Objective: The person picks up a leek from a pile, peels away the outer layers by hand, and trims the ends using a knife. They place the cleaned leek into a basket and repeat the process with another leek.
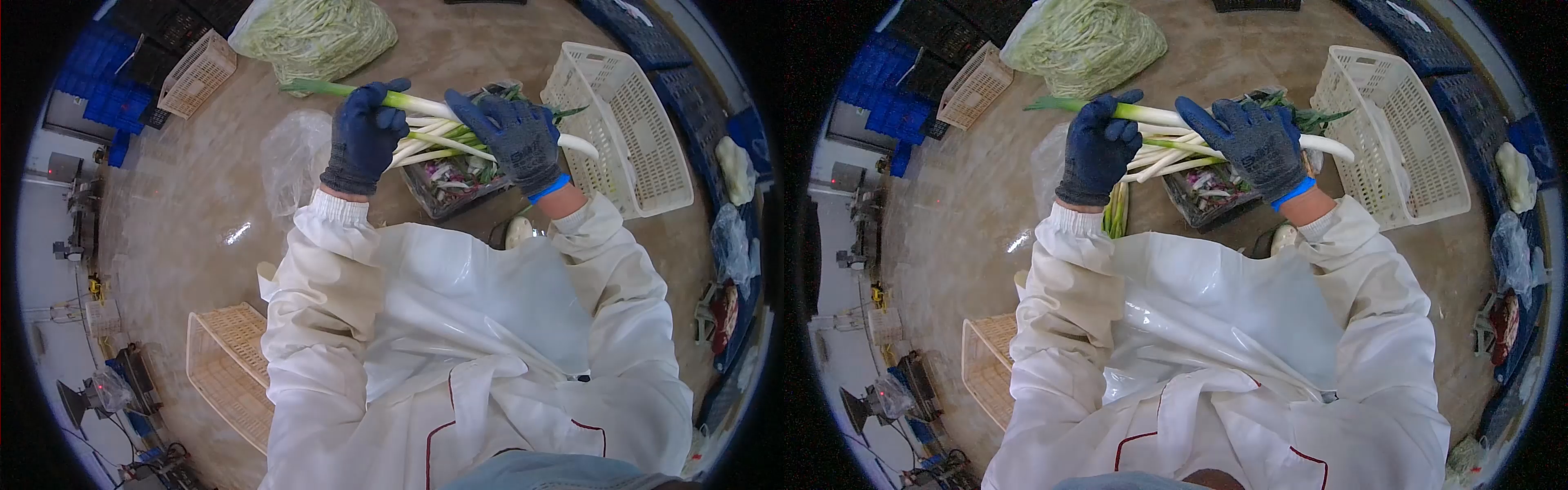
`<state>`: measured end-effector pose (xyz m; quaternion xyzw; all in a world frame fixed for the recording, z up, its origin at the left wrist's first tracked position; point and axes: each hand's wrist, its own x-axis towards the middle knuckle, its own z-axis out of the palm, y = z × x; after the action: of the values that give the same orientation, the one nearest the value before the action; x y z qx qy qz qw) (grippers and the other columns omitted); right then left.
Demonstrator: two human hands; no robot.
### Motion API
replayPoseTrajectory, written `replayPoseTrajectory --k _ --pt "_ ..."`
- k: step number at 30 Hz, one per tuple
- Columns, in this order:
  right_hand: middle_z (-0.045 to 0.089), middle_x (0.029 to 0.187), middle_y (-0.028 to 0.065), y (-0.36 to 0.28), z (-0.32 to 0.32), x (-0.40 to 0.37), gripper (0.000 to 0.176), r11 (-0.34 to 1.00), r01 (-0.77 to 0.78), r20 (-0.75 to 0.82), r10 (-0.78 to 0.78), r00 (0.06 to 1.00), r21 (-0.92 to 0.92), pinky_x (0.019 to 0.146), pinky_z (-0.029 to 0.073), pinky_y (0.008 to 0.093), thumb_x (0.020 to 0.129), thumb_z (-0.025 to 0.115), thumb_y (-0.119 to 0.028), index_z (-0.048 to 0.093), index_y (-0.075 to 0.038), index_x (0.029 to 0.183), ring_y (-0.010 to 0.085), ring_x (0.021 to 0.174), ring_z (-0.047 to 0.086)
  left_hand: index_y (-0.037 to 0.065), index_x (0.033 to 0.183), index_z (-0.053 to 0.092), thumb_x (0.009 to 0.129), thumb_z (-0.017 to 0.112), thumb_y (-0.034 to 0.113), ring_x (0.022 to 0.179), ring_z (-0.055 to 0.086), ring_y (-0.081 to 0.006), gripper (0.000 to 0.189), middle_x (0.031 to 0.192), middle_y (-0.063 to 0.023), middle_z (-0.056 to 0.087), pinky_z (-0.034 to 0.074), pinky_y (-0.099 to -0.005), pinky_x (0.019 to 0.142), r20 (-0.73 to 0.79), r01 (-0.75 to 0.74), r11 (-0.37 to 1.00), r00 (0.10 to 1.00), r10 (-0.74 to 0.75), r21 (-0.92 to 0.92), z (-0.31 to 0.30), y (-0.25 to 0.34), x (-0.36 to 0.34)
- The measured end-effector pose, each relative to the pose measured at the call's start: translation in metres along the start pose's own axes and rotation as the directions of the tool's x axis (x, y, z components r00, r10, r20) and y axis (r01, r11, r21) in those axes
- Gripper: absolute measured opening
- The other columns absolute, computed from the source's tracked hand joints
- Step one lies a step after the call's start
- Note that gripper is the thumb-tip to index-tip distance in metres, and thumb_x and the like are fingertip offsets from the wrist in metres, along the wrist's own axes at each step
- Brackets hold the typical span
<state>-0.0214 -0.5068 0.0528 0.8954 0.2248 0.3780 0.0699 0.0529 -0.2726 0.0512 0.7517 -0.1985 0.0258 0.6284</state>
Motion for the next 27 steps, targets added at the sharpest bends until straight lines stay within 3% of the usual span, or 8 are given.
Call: replayPoseTrajectory --k 4,9,12,13,17,22,24,27 --pt "0.053 0.084 -0.0008 -0.002 -0.001 0.001 0.067 1.0 -0.006 0.012 0.006 1.0 0.002 0.058 0.047 0.0335 0.075 0.059 -0.016 0.044 -0.024 0.14 0.0154 0.072 0.057 -0.001 0.08 0.055 0.081 0.055 0.0 0.06 0.057 -0.0165 0.002 0.104 -0.0175 0.068 0.047 -0.0309 0.054 -0.038 -0.122 0.974 0.991 0.132 0.192 0.001 0.0 -0.004" --pt "0.061 0.082 0.001 -0.004 0.004 0.004 0.05 0.823 -0.196 0.115 0.159 0.981 0.534 0.063 0.048 0.0338 0.081 0.064 -0.018 0.056 -0.019 0.13 0.018 0.071 0.058 0.001 0.085 0.066 0.08 0.054 0.006 0.061 0.055 -0.0232 0.014 0.061 -0.0045 0.054 0.044 -0.0315 0.058 0.17 -0.579 0.596 0.782 0.6 0.556 -0.01 0.026 0.006" --pt "0.058 0.069 0.0009 -0.004 0.012 -0.002 0.038 0.368 -0.342 0.281 0.211 0.936 0.864 0.056 0.047 0.0311 0.088 0.064 -0.024 0.06 -0.014 0.124 0.0148 0.058 0.054 0.005 0.068 0.063 0.075 0.057 0.003 0.072 0.062 -0.0295 0.009 0.072 -0.0111 0.064 0.049 -0.0331 0.064 0.161 -0.45 0.541 0.852 0.498 0.71 -0.021 0.021 0.003" --pt "0.058 0.067 0.0003 -0.004 -0.005 0.001 0.034 0.186 -0.49 0.468 0.15 0.871 0.852 0.054 0.046 0.0291 0.09 0.061 -0.026 0.062 -0.013 0.122 0.0126 0.056 0.053 0.003 0.073 0.065 0.078 0.056 0.002 0.07 0.063 -0.0226 0.01 0.077 -0.0083 0.068 0.049 -0.0298 0.067 -0.019 -0.294 0.857 0.943 0.333 0.422 -0.016 0.022 0.0" --pt "0.052 0.061 -0.0024 0.01 -0.026 0.002 0.031 -0.377 -0.745 0.697 -0.285 0.658 0.55 0.046 0.037 0.0209 0.095 0.051 -0.029 0.066 -0.01 0.115 0.0043 0.05 0.045 0.001 0.081 0.068 0.081 0.055 0.006 0.067 0.057 -0.0106 0.014 0.072 -0.0034 0.065 0.046 -0.0276 0.064 -0.337 -0.048 0.994 0.941 0.014 -0.094 -0.014 0.029 0.004" --pt "0.046 0.057 -0.0036 0.008 -0.026 0.002 0.035 -0.46 -0.684 0.678 -0.212 0.704 0.567 0.04 0.029 0.0186 0.097 0.044 -0.031 0.066 -0.01 0.114 0.0031 0.044 0.037 0.006 0.092 0.07 0.082 0.054 0.009 0.075 0.06 -0.0142 0.019 0.073 -0.0055 0.065 0.048 -0.0286 0.07 -0.03 0.117 0.979 0.993 -0.113 0.17 -0.036 -0.004 0.015" --pt "0.046 0.057 -0.0041 0.009 -0.023 0.004 0.034 -0.427 -0.692 0.698 -0.175 0.695 0.582 0.039 0.028 0.019 0.097 0.044 -0.03 0.066 -0.01 0.114 0.0034 0.043 0.037 0.001 0.114 0.063 0.082 0.057 0.003 0.092 0.061 -0.0138 0.033 0.11 -0.0047 0.066 0.047 -0.0288 0.083 0.087 -0.015 0.769 0.995 -0.052 0.639 -0.028 -0.004 0.009" --pt "0.046 0.058 -0.0044 0.011 -0.015 0.001 0.034 -0.354 -0.731 0.725 -0.178 0.665 0.584 0.04 0.028 0.0187 0.098 0.044 -0.029 0.066 -0.01 0.115 0.0034 0.044 0.038 0.001 0.12 0.058 0.089 0.056 0.009 0.092 0.06 -0.0163 0.033 0.109 -0.0056 0.064 0.048 -0.03 0.083 0.153 -0.03 0.999 0.988 0.025 0.031 -0.019 0.003 0.006"
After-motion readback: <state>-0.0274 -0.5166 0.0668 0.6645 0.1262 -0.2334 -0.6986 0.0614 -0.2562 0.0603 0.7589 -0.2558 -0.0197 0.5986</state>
